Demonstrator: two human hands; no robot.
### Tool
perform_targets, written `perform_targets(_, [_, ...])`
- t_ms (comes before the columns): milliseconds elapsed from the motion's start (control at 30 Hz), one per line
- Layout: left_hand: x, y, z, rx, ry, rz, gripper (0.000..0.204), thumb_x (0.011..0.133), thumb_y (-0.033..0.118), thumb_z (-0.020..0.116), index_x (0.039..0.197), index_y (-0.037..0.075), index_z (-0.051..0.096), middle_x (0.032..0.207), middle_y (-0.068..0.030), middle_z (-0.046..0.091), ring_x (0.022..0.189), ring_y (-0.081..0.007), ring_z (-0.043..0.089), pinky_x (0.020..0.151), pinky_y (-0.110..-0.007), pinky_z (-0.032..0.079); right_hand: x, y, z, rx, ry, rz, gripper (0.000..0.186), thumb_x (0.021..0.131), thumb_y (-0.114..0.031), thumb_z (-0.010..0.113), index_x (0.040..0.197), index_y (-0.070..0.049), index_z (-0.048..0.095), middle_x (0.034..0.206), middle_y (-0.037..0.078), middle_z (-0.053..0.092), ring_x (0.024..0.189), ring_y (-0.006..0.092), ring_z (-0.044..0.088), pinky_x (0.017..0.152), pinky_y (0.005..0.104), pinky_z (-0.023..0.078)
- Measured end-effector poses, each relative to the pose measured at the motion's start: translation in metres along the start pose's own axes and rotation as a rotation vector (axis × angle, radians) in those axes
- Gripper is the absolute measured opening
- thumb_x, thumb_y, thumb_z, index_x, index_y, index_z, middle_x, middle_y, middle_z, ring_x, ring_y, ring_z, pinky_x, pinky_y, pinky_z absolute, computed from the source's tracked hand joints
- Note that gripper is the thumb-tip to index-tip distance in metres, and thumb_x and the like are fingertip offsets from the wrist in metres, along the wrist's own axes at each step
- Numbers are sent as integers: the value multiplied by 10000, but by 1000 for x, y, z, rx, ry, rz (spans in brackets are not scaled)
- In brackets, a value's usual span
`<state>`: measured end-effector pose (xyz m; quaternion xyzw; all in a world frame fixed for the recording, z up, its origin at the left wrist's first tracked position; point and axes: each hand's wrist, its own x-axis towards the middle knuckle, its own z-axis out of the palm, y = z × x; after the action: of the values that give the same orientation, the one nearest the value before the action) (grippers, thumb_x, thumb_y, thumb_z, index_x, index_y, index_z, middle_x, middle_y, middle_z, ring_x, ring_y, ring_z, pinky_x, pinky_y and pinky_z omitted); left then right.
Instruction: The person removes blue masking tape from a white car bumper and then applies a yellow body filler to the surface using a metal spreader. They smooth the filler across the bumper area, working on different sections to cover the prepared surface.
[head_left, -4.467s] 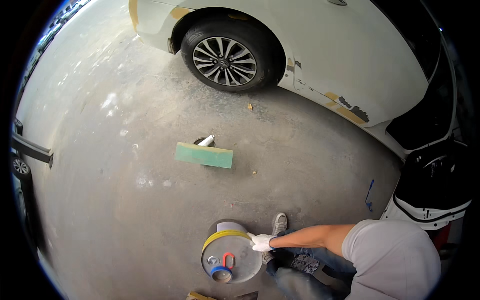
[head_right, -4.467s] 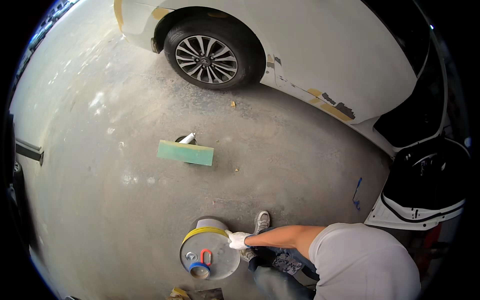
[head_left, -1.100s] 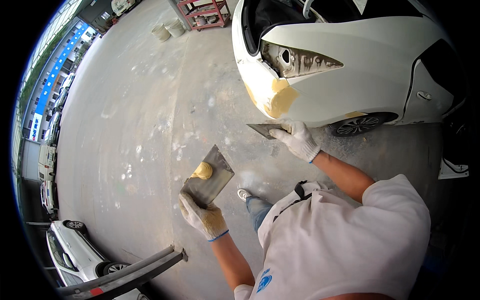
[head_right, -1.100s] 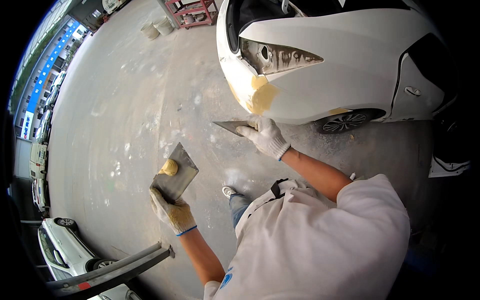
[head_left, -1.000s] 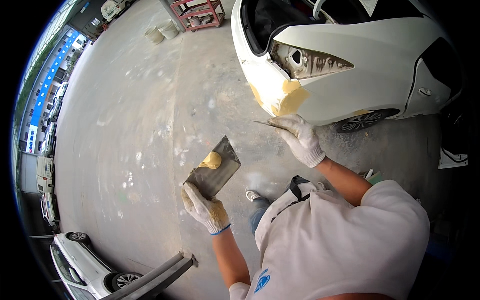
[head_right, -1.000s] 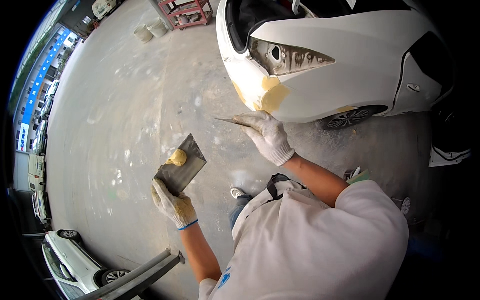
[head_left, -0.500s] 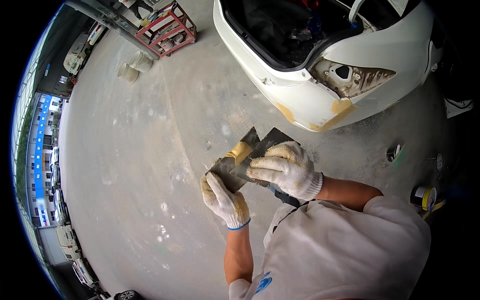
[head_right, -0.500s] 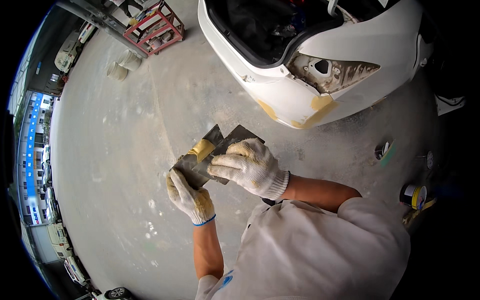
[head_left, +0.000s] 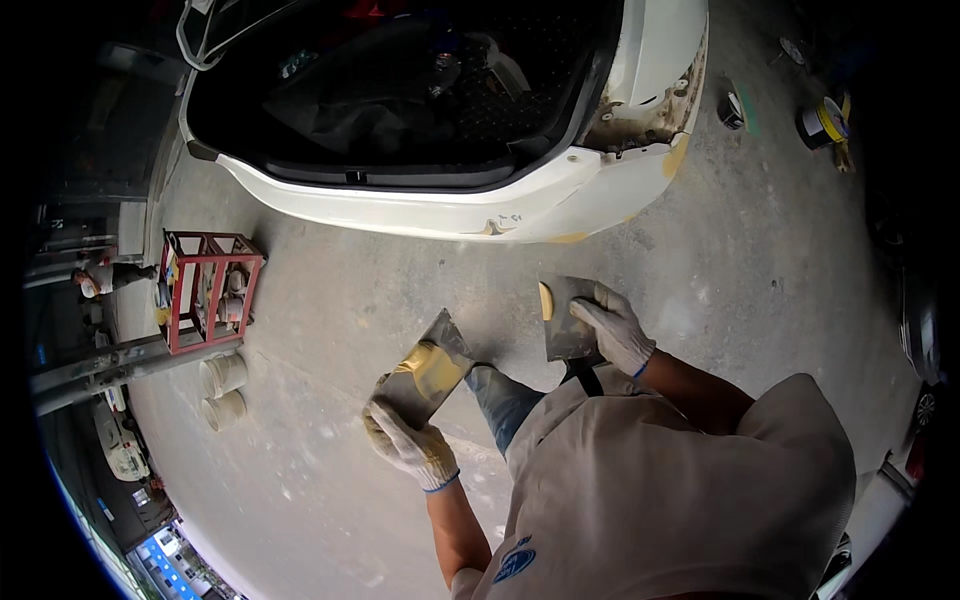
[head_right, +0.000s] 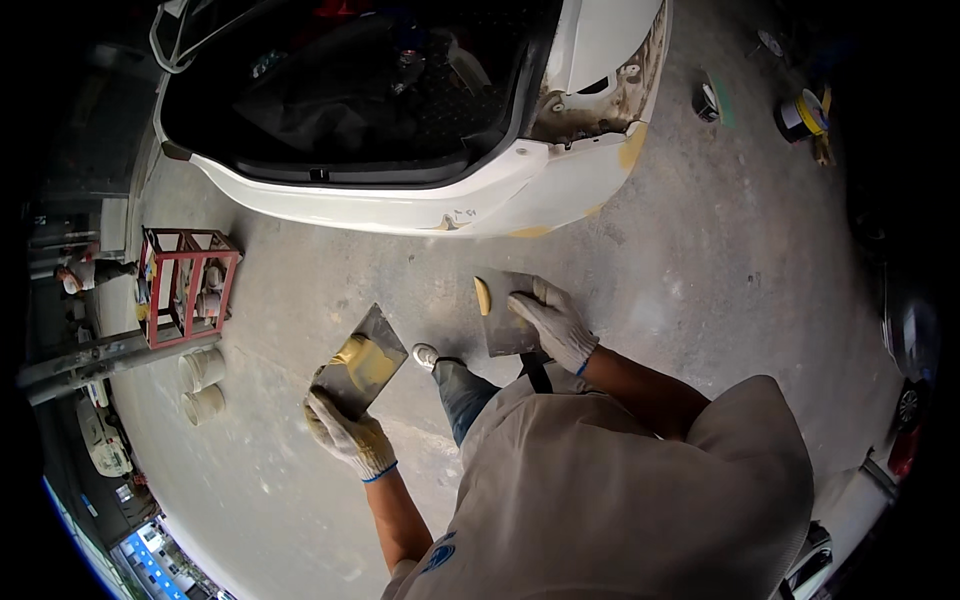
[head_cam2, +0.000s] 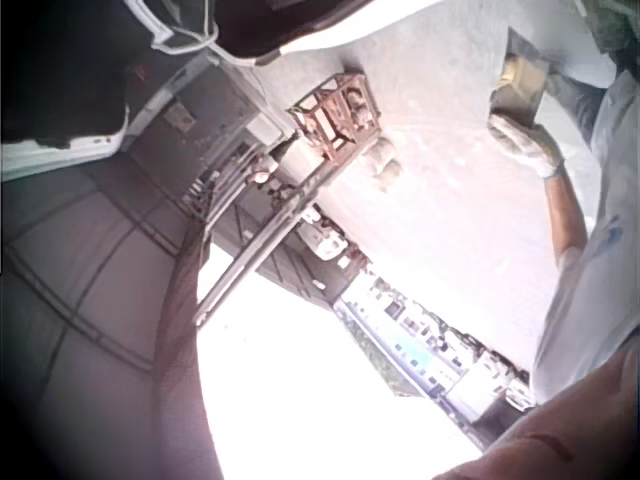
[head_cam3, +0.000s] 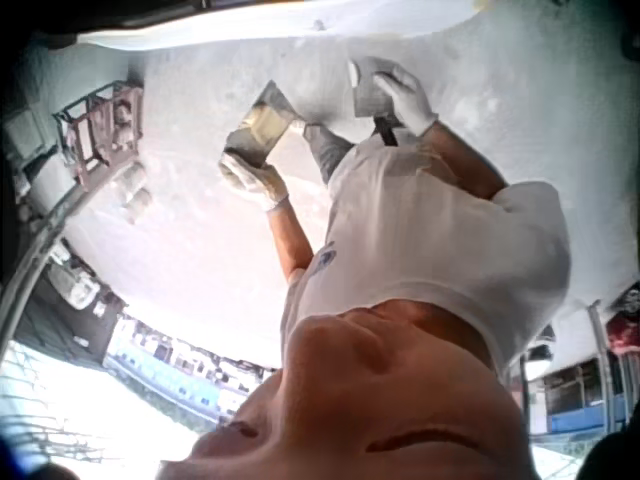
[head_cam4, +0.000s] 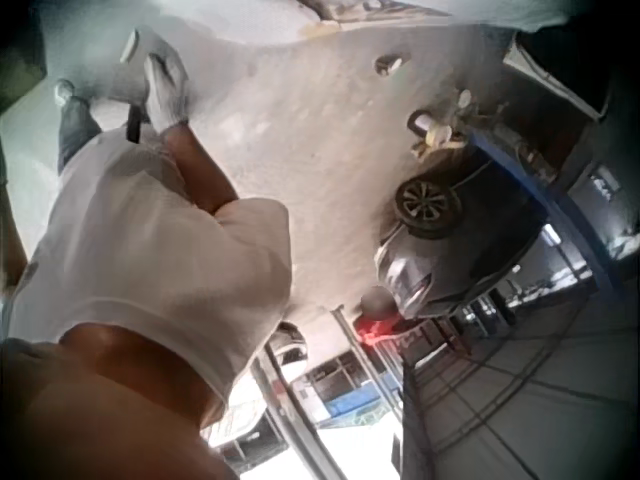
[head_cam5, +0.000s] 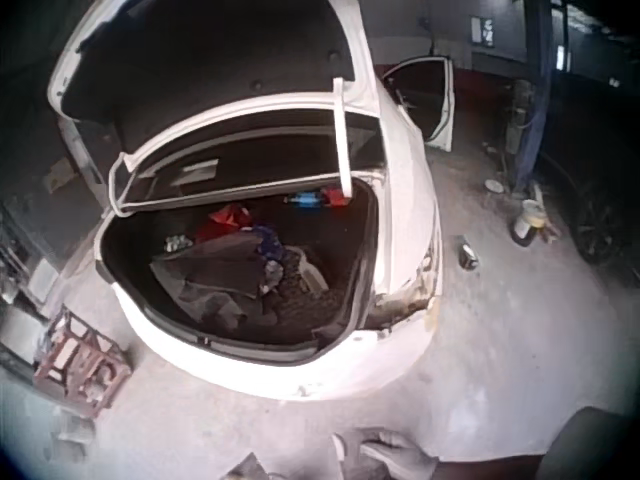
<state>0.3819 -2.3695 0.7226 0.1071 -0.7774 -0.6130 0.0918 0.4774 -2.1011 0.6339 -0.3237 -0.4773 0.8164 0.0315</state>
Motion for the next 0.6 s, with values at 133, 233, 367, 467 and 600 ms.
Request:
perform_targets(133, [87, -44, 11, -97, -448, -148, 410, 1005, 371, 495, 1098, -17, 593, 1075, -121, 606, 988, -197, 566, 866, -321, 473, 16, 59, 28, 475, 399, 55, 289, 933, -61, 595, 1210, 7, 555, 1068, 75, 642, 969, 138, 636, 844, 281, 534])
perform_targets(233, [151, -100, 4, -55, -711, -203, 412, 997, 375, 504, 1100, -12, 599, 1041, -114, 626, 960, -190, 593, 859, -323, 485, 22, 118, 58, 497, 492, -25, 286, 933, -42, 588, 1213, 11, 569, 1096, 80, 637, 997, 141, 623, 869, 284, 535])
perform_targets(367, [205, -135, 6, 39, -941, -295, 441, 975, 376, 547, 1079, -51, 575, 1057, -164, 639, 957, -225, 630, 863, -351, 526, 42, 187, 85, 247, 575, -181, 296, 933, 2, 550, 1226, 16, 589, 1128, 112, 639, 1050, 176, 620, 924, 321, 518])
perform_targets(467, [231, -166, 10, 130, -999, -298, 415, 980, 340, 527, 1074, -60, 576, 1049, -169, 639, 945, -223, 628, 857, -344, 523, 73, 197, 102, -762, 690, -497, 330, 872, -5, 610, 1176, -123, 652, 1157, 48, 637, 1082, 194, 607, 943, 370, 506])
perform_targets(600, [243, -217, 26, 184, -1046, -270, 365, 989, 280, 489, 1042, -70, 579, 1005, -185, 645, 913, -228, 633, 833, -340, 524, 123, 193, 76, -1468, 669, -952, 368, 793, -113, 688, 1140, -234, 676, 1178, -39, 624, 1045, 187, 602, 943, 399, 495])
